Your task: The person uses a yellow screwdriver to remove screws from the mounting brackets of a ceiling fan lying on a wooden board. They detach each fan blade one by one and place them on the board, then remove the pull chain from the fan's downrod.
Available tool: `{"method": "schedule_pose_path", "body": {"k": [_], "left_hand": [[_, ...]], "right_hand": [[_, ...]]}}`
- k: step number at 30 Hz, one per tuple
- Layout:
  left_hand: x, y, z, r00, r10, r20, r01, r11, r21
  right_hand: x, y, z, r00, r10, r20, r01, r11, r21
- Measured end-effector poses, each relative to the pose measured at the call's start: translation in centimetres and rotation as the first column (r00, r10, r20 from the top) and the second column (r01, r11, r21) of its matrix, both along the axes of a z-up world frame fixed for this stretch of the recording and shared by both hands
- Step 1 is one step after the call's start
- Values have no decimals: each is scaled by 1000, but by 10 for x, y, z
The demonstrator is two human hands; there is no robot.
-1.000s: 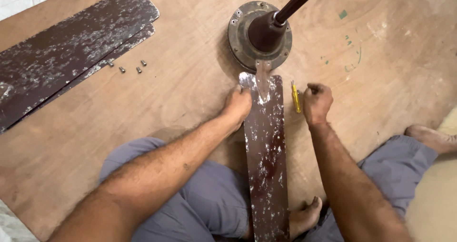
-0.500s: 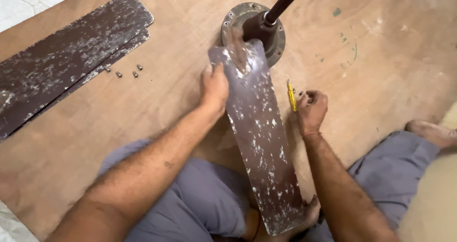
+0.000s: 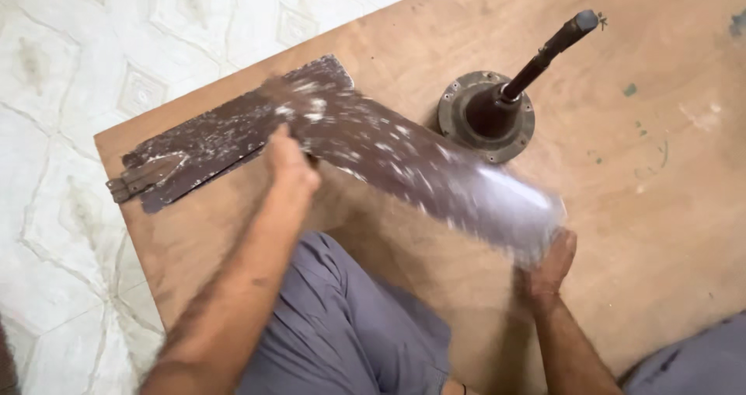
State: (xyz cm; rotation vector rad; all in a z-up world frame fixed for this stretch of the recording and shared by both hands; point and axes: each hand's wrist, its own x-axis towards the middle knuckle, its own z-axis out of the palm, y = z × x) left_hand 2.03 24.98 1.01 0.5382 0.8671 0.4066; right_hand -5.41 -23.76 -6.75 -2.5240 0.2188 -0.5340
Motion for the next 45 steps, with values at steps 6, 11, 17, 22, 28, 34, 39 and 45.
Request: {"method": "schedule_pose_path", "body": {"k": [6, 11, 17, 22, 28, 34, 39, 45], "left_hand": [[-37, 147, -34, 989, 142, 31, -141, 990, -15], [-57, 199, -55, 915, 367, 166, -367, 930, -27], [-63, 222, -96, 898, 426, 111, -418, 904, -87], [-75, 236, -109, 938, 335, -89, -344, 933, -104], [-89, 241, -90, 980, 147, -138, -160, 983, -86], [-97, 226, -72, 984, 29, -176, -39, 998, -55], [-68, 152, -24, 951, -288, -110, 300, 946, 122], [13, -27, 84, 731, -635, -252, 631, 487, 603]], "right_hand": [[3, 0, -2, 1000, -8, 3, 9, 998, -55], [2, 5, 4, 998, 31, 54, -24, 992, -122], [2, 10, 10, 1000, -9, 25, 12, 992, -124], [2, 15, 17, 999, -32, 26, 35, 993, -114], [-2, 22, 29, 999, -35, 36, 39, 994, -99], [-2, 25, 38, 998, -60, -5, 60, 997, -55], [-1, 26, 41, 998, -66, 22, 68, 995, -75], [-3, 29, 45, 995, -97, -37, 94, 994, -62]]}}
